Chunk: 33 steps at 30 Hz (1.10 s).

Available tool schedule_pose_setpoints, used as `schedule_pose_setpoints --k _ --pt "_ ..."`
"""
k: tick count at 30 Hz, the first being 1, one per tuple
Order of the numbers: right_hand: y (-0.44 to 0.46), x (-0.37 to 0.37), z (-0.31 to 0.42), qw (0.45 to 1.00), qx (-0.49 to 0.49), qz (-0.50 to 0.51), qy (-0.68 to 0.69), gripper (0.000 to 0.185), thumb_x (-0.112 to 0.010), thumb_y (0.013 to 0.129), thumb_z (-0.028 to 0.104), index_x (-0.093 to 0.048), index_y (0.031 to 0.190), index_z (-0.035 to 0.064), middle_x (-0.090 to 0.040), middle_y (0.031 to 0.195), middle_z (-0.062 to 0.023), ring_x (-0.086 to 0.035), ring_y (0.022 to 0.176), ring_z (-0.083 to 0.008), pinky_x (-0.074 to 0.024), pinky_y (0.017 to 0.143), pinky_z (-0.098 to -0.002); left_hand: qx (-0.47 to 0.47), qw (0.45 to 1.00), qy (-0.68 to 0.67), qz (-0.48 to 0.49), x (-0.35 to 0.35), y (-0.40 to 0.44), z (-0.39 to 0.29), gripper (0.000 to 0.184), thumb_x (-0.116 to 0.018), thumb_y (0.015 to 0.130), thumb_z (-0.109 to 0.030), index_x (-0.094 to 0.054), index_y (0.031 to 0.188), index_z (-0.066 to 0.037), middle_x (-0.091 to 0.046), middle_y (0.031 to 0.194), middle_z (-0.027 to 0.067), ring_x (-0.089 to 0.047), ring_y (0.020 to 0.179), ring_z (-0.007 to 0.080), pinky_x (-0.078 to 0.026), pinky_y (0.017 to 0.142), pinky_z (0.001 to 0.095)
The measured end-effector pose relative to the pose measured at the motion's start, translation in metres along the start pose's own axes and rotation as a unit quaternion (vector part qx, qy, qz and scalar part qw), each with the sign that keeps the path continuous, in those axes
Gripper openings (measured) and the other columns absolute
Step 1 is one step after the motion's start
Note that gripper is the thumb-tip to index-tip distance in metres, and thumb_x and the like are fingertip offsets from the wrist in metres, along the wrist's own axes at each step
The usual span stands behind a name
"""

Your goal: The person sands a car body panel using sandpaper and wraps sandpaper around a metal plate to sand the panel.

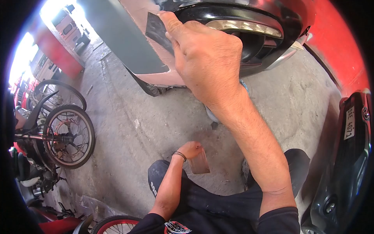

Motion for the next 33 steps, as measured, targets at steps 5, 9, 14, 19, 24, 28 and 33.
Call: schedule_pose_setpoints --k 5,9,14,19,24,28,33 --pt "0.004 0.002 0.001 1.000 0.011 0.009 -0.014 0.033 -0.071 0.089 0.011 -0.075 0.122 0.0132 -0.071 0.075 -0.0031 -0.068 0.065 -0.0246 -0.0497 0.056 -0.0369 -0.002 1.000 0.006 -0.008 0.002 -0.004 -0.006 0.035 -0.062 0.094 -0.034 -0.076 0.099 -0.003 -0.073 0.098 0.0256 -0.070 0.096 0.0447 -0.054 0.083 0.0516" --pt "0.010 0.002 0.002 1.000 -0.012 0.011 0.002 0.032 -0.076 0.089 0.009 -0.078 0.120 0.0139 -0.062 0.065 -0.0073 -0.055 0.052 -0.0213 -0.0444 0.054 -0.0340 0.012 1.000 0.006 -0.004 0.000 -0.006 -0.008 0.034 -0.061 0.093 -0.033 -0.077 0.099 -0.003 -0.074 0.100 0.0245 -0.070 0.099 0.0451 -0.055 0.087 0.0529" --pt "0.003 0.000 0.006 0.994 0.054 0.057 -0.081 0.030 -0.075 0.090 0.009 -0.079 0.119 0.0127 -0.063 0.065 -0.0094 -0.057 0.053 -0.0228 -0.0457 0.056 -0.0354 0.010 1.000 0.020 -0.009 -0.001 -0.011 -0.015 0.034 -0.061 0.094 -0.033 -0.077 0.099 -0.003 -0.074 0.101 0.0236 -0.069 0.101 0.0444 -0.055 0.089 0.0521" --pt "0.005 0.009 0.003 0.998 -0.028 0.024 0.047 0.032 -0.067 0.092 0.014 -0.075 0.123 0.0126 -0.071 0.073 -0.0098 -0.068 0.069 -0.0307 -0.0523 0.061 -0.0422 -0.007 0.999 0.010 -0.037 0.011 -0.023 -0.022 0.035 -0.060 0.094 -0.033 -0.077 0.098 -0.003 -0.074 0.101 0.0236 -0.069 0.100 0.0448 -0.054 0.088 0.0524" --pt "0.009 0.011 0.007 0.996 -0.052 0.063 0.028 0.030 -0.070 0.092 0.014 -0.076 0.121 0.0112 -0.070 0.074 -0.0140 -0.067 0.067 -0.0313 -0.0517 0.064 -0.0421 0.010 0.999 0.022 -0.048 0.012 -0.033 -0.023 0.035 -0.060 0.095 -0.033 -0.076 0.097 -0.003 -0.073 0.098 0.0249 -0.069 0.097 0.0459 -0.054 0.086 0.0528" --pt "0.007 0.011 0.003 0.970 -0.065 0.232 -0.019 0.029 -0.067 0.094 0.017 -0.070 0.122 0.0077 -0.071 0.079 -0.0183 -0.070 0.078 -0.0384 -0.0538 0.071 -0.0485 0.001 0.998 0.025 -0.065 0.013 -0.036 -0.023 0.034 -0.060 0.095 -0.033 -0.076 0.095 -0.002 -0.073 0.097 0.0252 -0.069 0.096 0.0460 -0.054 0.085 0.0531" --pt "0.006 0.025 -0.004 0.965 -0.150 0.167 0.138 0.031 -0.066 0.092 0.017 -0.064 0.120 0.0050 -0.072 0.087 -0.0209 -0.071 0.082 -0.0401 -0.0546 0.080 -0.0474 -0.019 0.998 0.029 -0.058 0.014 -0.033 -0.020 0.033 -0.061 0.096 -0.033 -0.073 0.101 -0.003 -0.072 0.101 0.0252 -0.069 0.097 0.0446 -0.054 0.083 0.0501"
Point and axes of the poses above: each hand's wrist, its own y-axis towards the middle knuckle, its own x-axis out of the back of the hand, z = x × y, the point moved 6 cm from there along y, towards the middle knuckle
